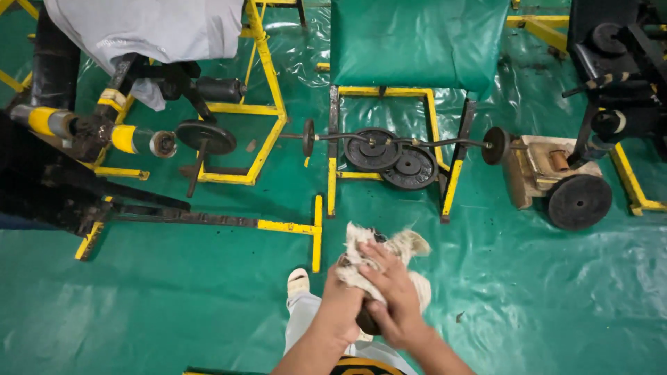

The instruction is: Cleaning weight plates and barbell equipment in a gym using a cloth.

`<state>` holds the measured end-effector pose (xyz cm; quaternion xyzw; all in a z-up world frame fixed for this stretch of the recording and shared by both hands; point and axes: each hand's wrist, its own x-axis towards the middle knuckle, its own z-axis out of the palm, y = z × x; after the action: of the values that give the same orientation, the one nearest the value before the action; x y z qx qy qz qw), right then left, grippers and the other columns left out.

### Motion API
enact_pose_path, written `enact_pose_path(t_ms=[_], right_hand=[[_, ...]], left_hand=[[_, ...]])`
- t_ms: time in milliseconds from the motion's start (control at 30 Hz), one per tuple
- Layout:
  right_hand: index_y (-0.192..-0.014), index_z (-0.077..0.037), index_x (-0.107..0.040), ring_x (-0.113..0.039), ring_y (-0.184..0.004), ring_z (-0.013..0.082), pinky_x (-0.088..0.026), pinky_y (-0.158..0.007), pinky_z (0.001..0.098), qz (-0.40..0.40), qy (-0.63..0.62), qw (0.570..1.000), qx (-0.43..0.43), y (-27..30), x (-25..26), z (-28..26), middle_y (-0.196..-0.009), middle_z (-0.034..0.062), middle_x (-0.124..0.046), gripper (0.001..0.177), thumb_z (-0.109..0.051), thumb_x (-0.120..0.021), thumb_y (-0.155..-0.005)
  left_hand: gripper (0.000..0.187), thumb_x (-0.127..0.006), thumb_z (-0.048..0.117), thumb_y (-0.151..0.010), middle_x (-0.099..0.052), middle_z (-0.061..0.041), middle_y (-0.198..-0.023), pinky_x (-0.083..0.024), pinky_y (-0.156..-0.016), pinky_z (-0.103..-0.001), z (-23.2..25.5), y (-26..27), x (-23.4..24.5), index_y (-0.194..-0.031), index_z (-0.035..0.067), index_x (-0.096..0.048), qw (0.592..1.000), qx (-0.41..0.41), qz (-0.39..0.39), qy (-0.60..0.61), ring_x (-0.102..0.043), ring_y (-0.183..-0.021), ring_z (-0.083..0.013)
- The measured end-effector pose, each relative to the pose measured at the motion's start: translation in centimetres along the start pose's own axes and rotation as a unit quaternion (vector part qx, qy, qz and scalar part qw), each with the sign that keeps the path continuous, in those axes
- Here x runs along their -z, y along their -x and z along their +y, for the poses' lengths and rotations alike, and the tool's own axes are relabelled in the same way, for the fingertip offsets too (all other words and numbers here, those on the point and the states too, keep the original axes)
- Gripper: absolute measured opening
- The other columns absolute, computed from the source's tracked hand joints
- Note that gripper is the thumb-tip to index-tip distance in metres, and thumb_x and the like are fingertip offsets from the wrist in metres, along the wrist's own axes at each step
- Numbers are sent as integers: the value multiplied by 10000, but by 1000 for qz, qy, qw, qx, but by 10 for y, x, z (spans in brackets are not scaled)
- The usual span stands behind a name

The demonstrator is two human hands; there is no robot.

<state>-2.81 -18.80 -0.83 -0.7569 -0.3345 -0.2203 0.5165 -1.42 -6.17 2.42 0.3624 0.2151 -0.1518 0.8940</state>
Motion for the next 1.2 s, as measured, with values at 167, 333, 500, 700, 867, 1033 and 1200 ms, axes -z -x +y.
enact_pose_path(t_ms=[167,333,500,700,867,1033,1200], right_hand=[[-1444,-47,-536,-510,-1405,361,-396,-1155,424,49,16,986,-160,64,-1,90,-1519,241,-532,481,-78,-566,-964],[-1460,-15,-549,-714,-1173,348,-542,-982,374,108,11,838,-534,128,-2,167,-1227,171,-767,473,-237,-622,-1049],[-1304,-33,-629,-723,-995,281,-568,-889,425,208,-545,564,-585,80,3,91,-1181,150,-744,624,-498,-533,-898],[-1309,-72,-633,-742,-987,247,-596,-879,432,282,-393,690,-539,56,35,75,-1155,102,-754,522,-117,-726,-797],[-1146,-26,-755,-713,-894,180,-574,-823,346,241,-83,847,-467,40,48,43,-1022,78,-794,443,-69,-859,-718],[-1081,-43,-764,-701,-818,97,-550,-780,296,168,169,842,-484,49,71,18,-925,65,-778,449,-120,-929,-670],[-1070,-51,-766,-718,-826,194,-575,-753,329,332,47,786,-520,59,97,3,-952,79,-810,395,-90,-857,-688]], left_hand=[[674,-546,-153,-603,-649,-34,-863,-417,-475,-255,-13,-3,13,-1250,-4,-665,988,-30,-81,-128,-585,-678,-134],[605,-552,-135,-615,-663,-65,-830,-406,-455,-254,-13,-5,9,-1206,-70,-663,988,-12,-83,-133,-567,-617,-152],[643,-567,-138,-544,-677,-45,-889,-474,-533,-275,-36,-36,23,-1170,-39,-677,984,-42,-66,-161,-628,-740,-177],[488,-537,77,-691,-736,-72,-1000,-581,-793,-328,-44,-112,65,-1151,25,-693,995,61,-66,-49,-703,-896,-238],[490,-457,475,-911,-714,-114,-1055,-547,-859,-461,-105,-137,55,-1123,91,-675,982,174,8,78,-667,-964,-314],[744,-321,735,-880,-714,-80,-1123,-527,-922,-482,-151,-133,22,-1199,186,-707,938,337,76,11,-653,-1051,-305],[755,-476,810,-813,-719,-9,-1212,-532,-1031,-493,-169,-120,-8,-1265,249,-700,945,308,-62,-92,-658,-1154,-261]])
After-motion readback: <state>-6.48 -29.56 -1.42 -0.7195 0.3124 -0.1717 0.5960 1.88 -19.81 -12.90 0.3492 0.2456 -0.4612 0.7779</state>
